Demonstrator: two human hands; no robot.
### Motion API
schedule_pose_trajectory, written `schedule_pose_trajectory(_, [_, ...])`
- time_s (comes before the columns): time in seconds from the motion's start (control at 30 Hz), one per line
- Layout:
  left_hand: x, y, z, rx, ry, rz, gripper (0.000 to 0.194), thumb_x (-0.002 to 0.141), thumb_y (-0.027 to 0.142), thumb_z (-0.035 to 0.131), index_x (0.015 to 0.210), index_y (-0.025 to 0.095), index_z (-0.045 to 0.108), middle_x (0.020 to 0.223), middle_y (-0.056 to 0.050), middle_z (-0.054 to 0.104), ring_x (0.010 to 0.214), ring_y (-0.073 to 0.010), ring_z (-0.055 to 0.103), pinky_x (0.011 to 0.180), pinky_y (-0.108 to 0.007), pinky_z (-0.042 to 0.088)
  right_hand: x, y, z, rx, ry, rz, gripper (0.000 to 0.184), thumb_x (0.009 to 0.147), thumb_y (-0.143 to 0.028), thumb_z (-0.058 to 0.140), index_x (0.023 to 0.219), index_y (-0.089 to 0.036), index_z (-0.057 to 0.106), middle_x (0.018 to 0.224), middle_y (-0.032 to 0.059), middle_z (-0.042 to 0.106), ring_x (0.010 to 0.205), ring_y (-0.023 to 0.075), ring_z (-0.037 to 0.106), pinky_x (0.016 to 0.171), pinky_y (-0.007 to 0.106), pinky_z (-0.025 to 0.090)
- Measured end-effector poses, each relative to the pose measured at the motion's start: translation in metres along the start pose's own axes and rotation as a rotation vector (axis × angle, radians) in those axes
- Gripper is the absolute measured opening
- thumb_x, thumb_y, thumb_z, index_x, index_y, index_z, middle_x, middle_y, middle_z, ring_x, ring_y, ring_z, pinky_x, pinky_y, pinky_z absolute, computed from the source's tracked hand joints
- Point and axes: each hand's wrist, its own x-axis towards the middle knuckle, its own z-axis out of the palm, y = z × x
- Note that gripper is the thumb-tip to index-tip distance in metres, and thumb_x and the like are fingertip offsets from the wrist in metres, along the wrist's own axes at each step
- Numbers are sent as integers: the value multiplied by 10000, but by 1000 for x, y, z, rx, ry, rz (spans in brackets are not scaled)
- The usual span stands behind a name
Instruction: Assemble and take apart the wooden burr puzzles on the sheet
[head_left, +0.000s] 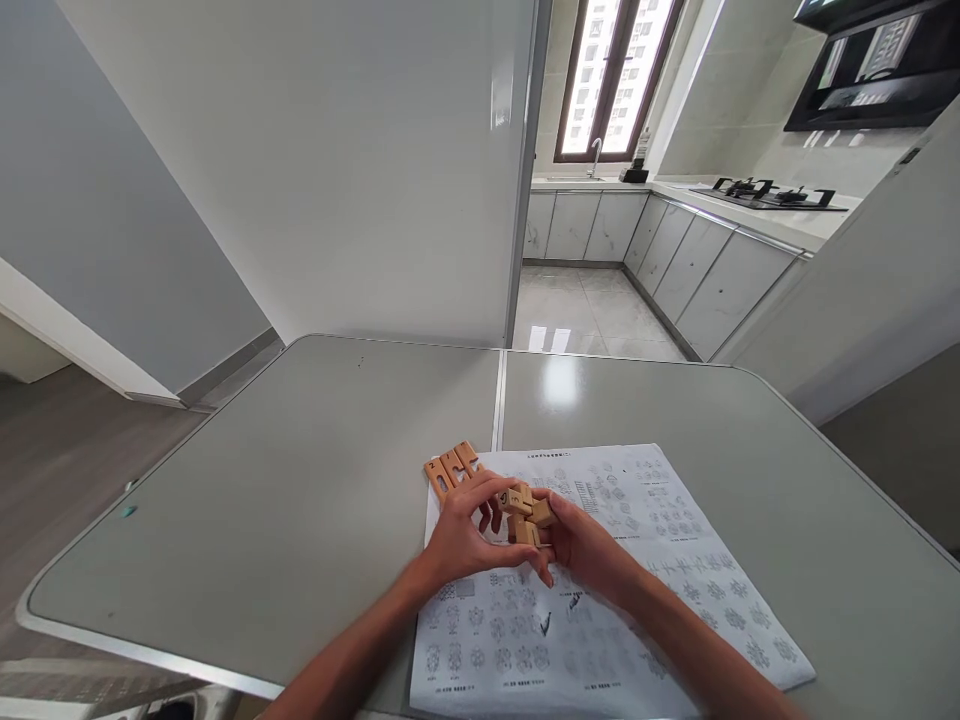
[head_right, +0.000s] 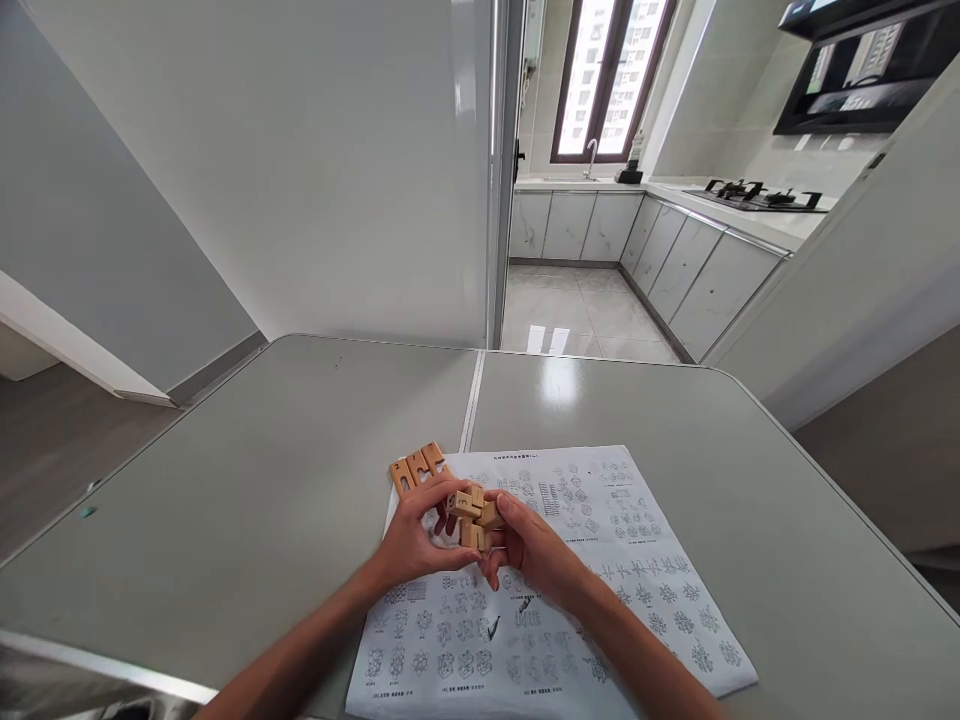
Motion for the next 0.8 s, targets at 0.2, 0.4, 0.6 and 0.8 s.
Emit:
schedule_pose_trajectory(0.2, [1, -1, -8, -117, 102, -134, 573, 731, 505, 875, 1188, 196, 718, 977, -48, 669, 659, -102, 505, 580, -223, 475, -1, -4, -3, -208, 150, -51, 530, 984, -693, 545, 1220, -222, 602, 710, 5, 668, 555, 176, 584, 593, 324, 511])
schedule_pose_trajectory(0.4, [2, -3, -11, -196, 167, -231, 574, 743, 579, 847, 1158, 204, 716, 940, -40, 680, 757, -151, 612, 653, -240, 546, -2, -1, -7, -921, 483, -369, 535, 862, -494, 815, 1304, -262, 621, 1214, 116, 695, 886, 262, 659, 847, 457, 571])
schedule_pose_trajectory(0.6, [2, -2, -10, -212, 149, -228, 545, 763, 515, 843, 1188, 205, 701, 906, -30, 671, 753, -150, 606, 663, -244, 544, 3, 10, -14, -1222, 416, -539, 569, 866, -355, 816, 1391, -290, 607, 1305, 134, 667, 1217, 367, 602, 1028, 594, 531])
schedule_pose_trajectory(0.8, [3, 2, -10, -177, 89, -197, 498, 755, 420, 842, 1170, 186, 699, 830, 2, 607, 661, -111, 507, 593, -223, 476, 4, 12, -15, -1266, 369, -536, 595, 882, -351, 802, 1435, -307, 585, 1333, 131, 654, 1241, 369, 588, 1043, 614, 533])
